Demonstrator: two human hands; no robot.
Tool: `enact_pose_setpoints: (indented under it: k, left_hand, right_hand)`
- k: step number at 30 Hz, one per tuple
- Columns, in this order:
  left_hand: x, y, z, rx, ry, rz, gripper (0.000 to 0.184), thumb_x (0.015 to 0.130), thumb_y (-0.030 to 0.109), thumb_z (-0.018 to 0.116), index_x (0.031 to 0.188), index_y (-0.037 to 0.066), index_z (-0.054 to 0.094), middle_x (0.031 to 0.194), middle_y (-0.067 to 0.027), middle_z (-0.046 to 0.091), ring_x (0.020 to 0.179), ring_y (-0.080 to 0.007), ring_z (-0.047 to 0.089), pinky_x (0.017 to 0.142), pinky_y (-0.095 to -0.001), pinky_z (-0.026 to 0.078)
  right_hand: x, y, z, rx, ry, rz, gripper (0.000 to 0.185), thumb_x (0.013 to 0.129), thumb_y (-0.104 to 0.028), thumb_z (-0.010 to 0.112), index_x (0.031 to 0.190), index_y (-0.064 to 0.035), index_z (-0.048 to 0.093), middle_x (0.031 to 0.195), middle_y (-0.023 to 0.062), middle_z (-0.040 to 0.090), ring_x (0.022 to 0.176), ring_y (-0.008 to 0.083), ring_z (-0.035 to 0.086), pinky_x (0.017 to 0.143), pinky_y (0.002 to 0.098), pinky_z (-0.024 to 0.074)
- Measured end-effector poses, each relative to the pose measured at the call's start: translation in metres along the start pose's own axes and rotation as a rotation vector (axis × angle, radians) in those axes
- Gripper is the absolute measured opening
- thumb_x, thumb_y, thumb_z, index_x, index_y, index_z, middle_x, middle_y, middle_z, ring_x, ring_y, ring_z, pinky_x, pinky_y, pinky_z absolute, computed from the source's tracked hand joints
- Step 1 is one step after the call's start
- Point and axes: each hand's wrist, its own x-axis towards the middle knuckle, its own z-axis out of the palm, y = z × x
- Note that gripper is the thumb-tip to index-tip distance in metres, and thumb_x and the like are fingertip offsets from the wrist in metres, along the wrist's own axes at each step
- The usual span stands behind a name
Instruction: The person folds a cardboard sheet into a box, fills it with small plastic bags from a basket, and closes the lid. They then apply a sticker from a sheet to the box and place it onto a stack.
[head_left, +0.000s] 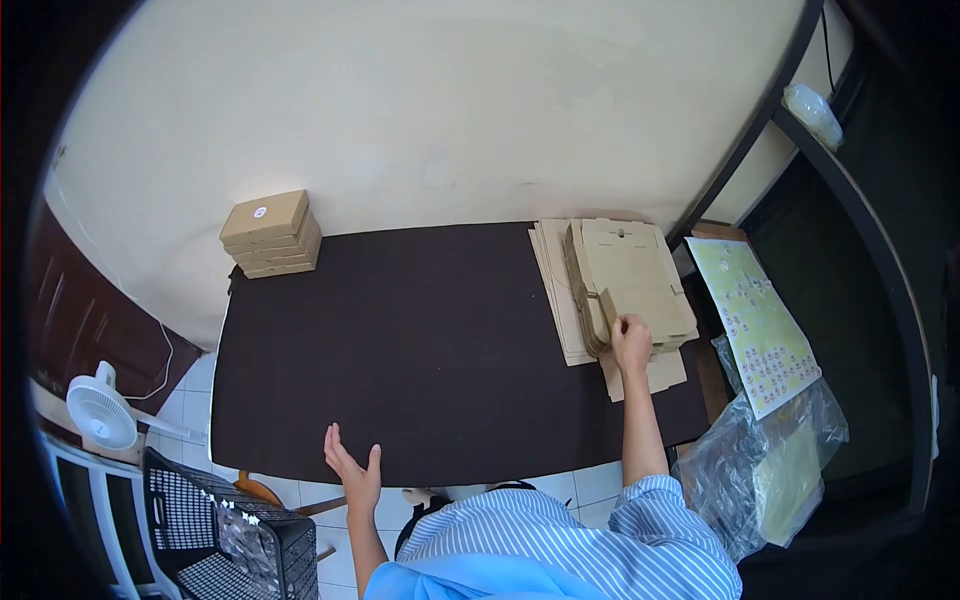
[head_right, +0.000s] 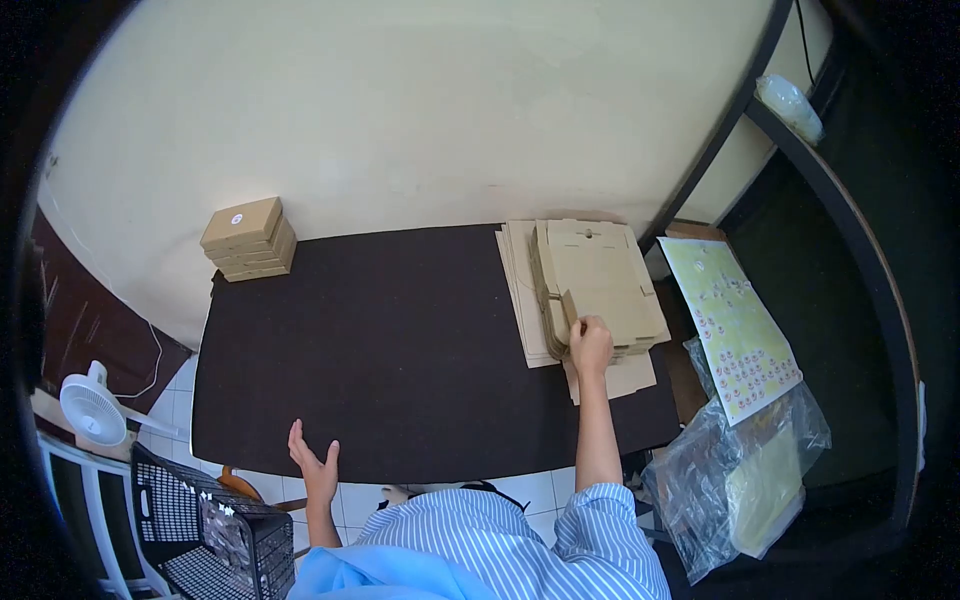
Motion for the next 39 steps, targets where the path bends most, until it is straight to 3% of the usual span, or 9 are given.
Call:
enact_pose_setpoints:
  k: [7,13,16,19,24,28,31,36,39]
  left_hand:
    - [-0.001,0.006,0.006,-0.077,-0.003,-0.037,0.066,0.081,0.012,0.06,0.137,0.004,0.026,0.138,-0.0179,0.03,0.127,-0.0323,0.029,0.105,-0.0427,0.024]
    - [0.008,0.024,0.022,-1.057,-0.429,-0.25,0.057,0.096,0.042,0.034,0.138,0.003,0.028,0.135,-0.0169,0.04,0.123,-0.0263,0.04,0.098,-0.0386,0.035]
    - [0.02,0.002,0.031,-1.515,-0.501,-0.552,0.065,0.094,0.052,0.028,0.136,0.002,0.03,0.129,-0.0166,0.046,0.121,-0.0264,0.043,0.099,-0.0412,0.036]
    - [0.024,-0.007,0.029,-1.272,-0.422,-0.532,0.054,0.093,0.041,0.043,0.125,-0.001,0.04,0.117,-0.0133,0.055,0.108,-0.0237,0.053,0.092,-0.0363,0.043]
    - [0.026,-0.033,0.037,-0.91,-0.39,-0.515,0.043,0.083,0.004,0.057,0.123,-0.002,0.041,0.115,-0.0144,0.055,0.103,-0.0206,0.056,0.088,-0.0305,0.046]
    - [0.023,-0.027,0.039,-0.913,-0.353,-0.401,0.046,0.078,-0.007,0.056,0.122,-0.003,0.042,0.11,-0.0129,0.058,0.099,-0.0186,0.058,0.087,-0.0307,0.046]
    - [0.018,-0.021,0.038,-0.887,-0.336,-0.295,0.04,0.079,-0.006,0.055,0.118,-0.002,0.044,0.108,-0.0119,0.058,0.1,-0.0179,0.057,0.087,-0.0306,0.045]
    - [-0.008,-0.012,0.034,-0.906,-0.506,-0.309,0.045,0.087,0.006,0.056,0.125,-0.001,0.033,0.112,-0.0134,0.055,0.102,-0.0212,0.056,0.087,-0.0331,0.046]
    - [-0.011,-0.007,0.007,-0.724,-1.201,-0.126,0.044,0.095,0.029,0.048,0.128,0.0,0.04,0.126,-0.0151,0.048,0.113,-0.0216,0.051,0.093,-0.0357,0.042]
  right_hand:
    - [0.012,-0.067,-0.046,0.029,0.629,-0.38,0.006,0.083,-0.008,0.057,0.083,-0.002,0.058,0.08,0.0111,0.059,0.076,0.029,0.057,0.076,0.0389,0.044]
    - [-0.122,-0.186,-0.055,0.358,0.21,-0.735,0.007,0.07,-0.004,0.064,0.075,-0.0031,0.058,0.076,0.0114,0.061,0.07,0.0283,0.057,0.066,0.04,0.0447]
    - [-0.197,-0.207,-0.027,0.604,-0.371,-0.864,0.021,0.072,-0.02,0.069,0.084,-0.0033,0.063,0.085,0.0102,0.063,0.082,0.027,0.06,0.079,0.0382,0.0456]
    - [-0.219,-0.204,-0.01,0.526,-0.655,-0.745,0.031,0.076,-0.031,0.066,0.092,-0.0044,0.063,0.1,0.0135,0.062,0.096,0.0296,0.058,0.088,0.0427,0.0421]
    - [-0.178,-0.153,0.023,0.045,-0.366,-0.385,0.056,0.072,-0.029,0.07,0.117,-0.0029,0.051,0.123,0.0164,0.046,0.112,0.0332,0.045,0.089,0.0431,0.0408]
    - [-0.155,-0.107,0.07,0.127,-0.501,-0.016,0.063,0.071,-0.025,0.07,0.123,0.0013,0.046,0.11,0.015,0.052,0.104,0.0297,0.051,0.088,0.0387,0.0425]
    - [-0.123,-0.112,0.088,0.299,-0.524,0.055,0.045,0.07,-0.015,0.066,0.11,0.0031,0.058,0.075,0.0094,0.064,0.073,0.0228,0.063,0.071,0.0344,0.0505]
    - [-0.075,-0.224,0.086,0.025,-0.282,-0.372,0.016,0.08,-0.011,0.054,0.089,-0.0157,0.067,0.089,0.0064,0.057,0.091,0.025,0.056,0.083,0.043,0.0356]
    - [-0.076,-0.302,0.104,0.145,-0.07,-0.739,0.016,0.072,-0.006,0.058,0.079,-0.0155,0.068,0.083,0.0042,0.056,0.089,0.023,0.053,0.083,0.0411,0.0349]
